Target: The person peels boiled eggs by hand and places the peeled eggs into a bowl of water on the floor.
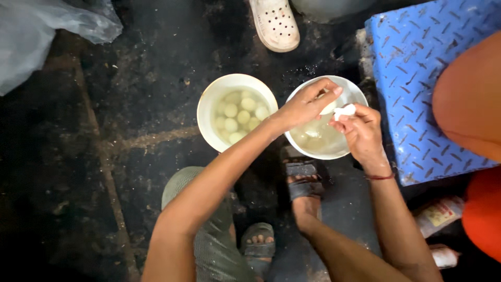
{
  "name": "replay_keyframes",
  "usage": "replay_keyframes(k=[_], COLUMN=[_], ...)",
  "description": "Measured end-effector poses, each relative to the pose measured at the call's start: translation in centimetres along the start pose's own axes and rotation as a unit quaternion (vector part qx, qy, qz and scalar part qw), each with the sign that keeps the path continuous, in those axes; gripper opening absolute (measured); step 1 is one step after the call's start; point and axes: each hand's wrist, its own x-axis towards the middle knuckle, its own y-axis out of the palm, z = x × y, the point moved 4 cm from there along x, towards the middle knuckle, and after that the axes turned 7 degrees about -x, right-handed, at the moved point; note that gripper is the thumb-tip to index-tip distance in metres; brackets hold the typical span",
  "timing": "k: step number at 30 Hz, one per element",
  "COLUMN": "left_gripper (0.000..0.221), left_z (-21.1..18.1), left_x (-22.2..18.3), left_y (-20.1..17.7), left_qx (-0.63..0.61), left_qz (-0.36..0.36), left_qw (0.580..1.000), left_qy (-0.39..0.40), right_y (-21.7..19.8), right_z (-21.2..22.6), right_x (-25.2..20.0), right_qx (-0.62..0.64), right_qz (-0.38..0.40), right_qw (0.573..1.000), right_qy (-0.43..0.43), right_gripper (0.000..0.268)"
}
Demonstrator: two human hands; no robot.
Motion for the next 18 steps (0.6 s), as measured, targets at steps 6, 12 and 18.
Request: replay_keyframes(k=[6,12,18], left_gripper=[0.034,0.039,0.043], left_z=[1.9,6.6,3.8], left_x=[0.6,1.8,1.1], left_y=[-0.9,-0.6,0.9], left_qx=[-0.11,-0.108,0.07], left_qz=[-0.009,0.048,-0.027], left_qw=[0.99,0.992,0.992], left_qy=[-0.092,-0.051,0.103], right_y=[0.4,2.3,1.6], right_z=[1.2,0.4,0.2], right_x=[-0.4,1.1,0.1], right_qx=[0.022,-0.191,-0.399], right_qz=[0.055,-0.025,0.008], right_qw=[0.998,0.98,0.916], right_qy=[-0.038,0.046,-0.036], right_gripper=[0.012,0.023,0.012])
